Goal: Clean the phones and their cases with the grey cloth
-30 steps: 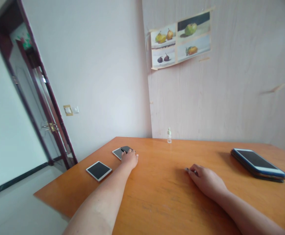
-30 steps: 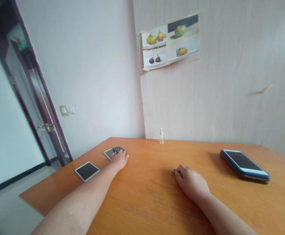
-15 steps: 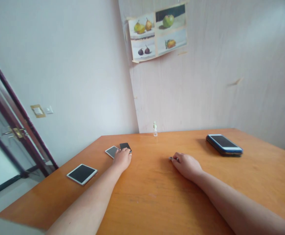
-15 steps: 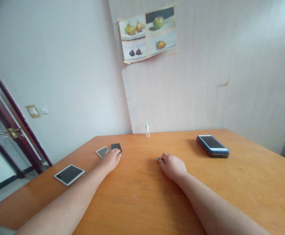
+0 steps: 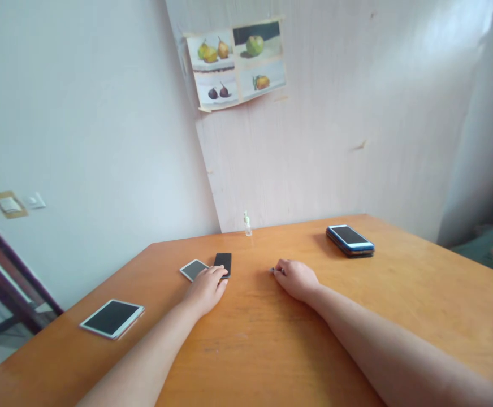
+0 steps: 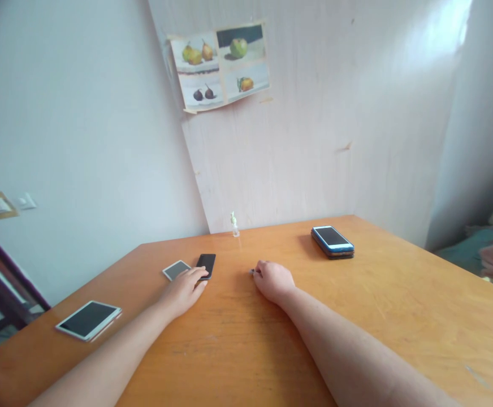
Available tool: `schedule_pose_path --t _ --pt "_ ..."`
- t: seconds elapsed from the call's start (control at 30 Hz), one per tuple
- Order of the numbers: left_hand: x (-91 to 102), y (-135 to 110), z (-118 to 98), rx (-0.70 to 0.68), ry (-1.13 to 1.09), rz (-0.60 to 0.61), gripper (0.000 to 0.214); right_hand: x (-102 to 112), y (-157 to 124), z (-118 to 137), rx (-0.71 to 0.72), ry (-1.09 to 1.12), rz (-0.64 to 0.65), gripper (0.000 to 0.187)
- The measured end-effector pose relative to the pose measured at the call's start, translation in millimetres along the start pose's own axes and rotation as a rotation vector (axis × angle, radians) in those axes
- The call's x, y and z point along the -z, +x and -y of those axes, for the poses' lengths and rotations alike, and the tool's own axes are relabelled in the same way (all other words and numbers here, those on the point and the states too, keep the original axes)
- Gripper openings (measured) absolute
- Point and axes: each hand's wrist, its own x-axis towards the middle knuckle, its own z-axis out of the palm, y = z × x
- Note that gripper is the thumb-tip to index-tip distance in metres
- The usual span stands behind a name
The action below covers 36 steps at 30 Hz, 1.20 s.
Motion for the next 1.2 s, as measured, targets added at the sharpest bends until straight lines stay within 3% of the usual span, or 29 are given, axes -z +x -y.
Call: schedule_pose_path --t 0.17,0.47,0.77,0.97,1.07,1.2 --pt "0.8 -4.2 -13.7 0.074 -0.045 -0.024 0.042 3.0 1.7 3.4 -0.017 0.013 0.035 0.027" --pt "8.0 -8.1 -2.8 0.258 0.095 -0.021 0.060 1.9 2.0 3.3 0.002 0.016 0.024 0.025" --pt "-7.8 16.0 -47.5 0.388 0.050 -0.061 0.069 -0.8 1.3 0.2 0.014 0.018 -0.008 0.025" --pt "-9.3 22.6 -52.8 0.381 -0.094 -0.065 0.048 0.5 2.7 -0.2 0.013 0.051 -0.026 0.020" --pt "-9.8 12.3 -62.9 0.356 -0.193 -0.039 0.048 2.9 4.7 -3.6 -0.002 0.093 -0.067 0.023" --pt "-12.2 -13.0 -84.7 0.215 -0.478 0.003 0.058 4.5 6.5 -4.8 -0.022 0.186 -0.118 0.026"
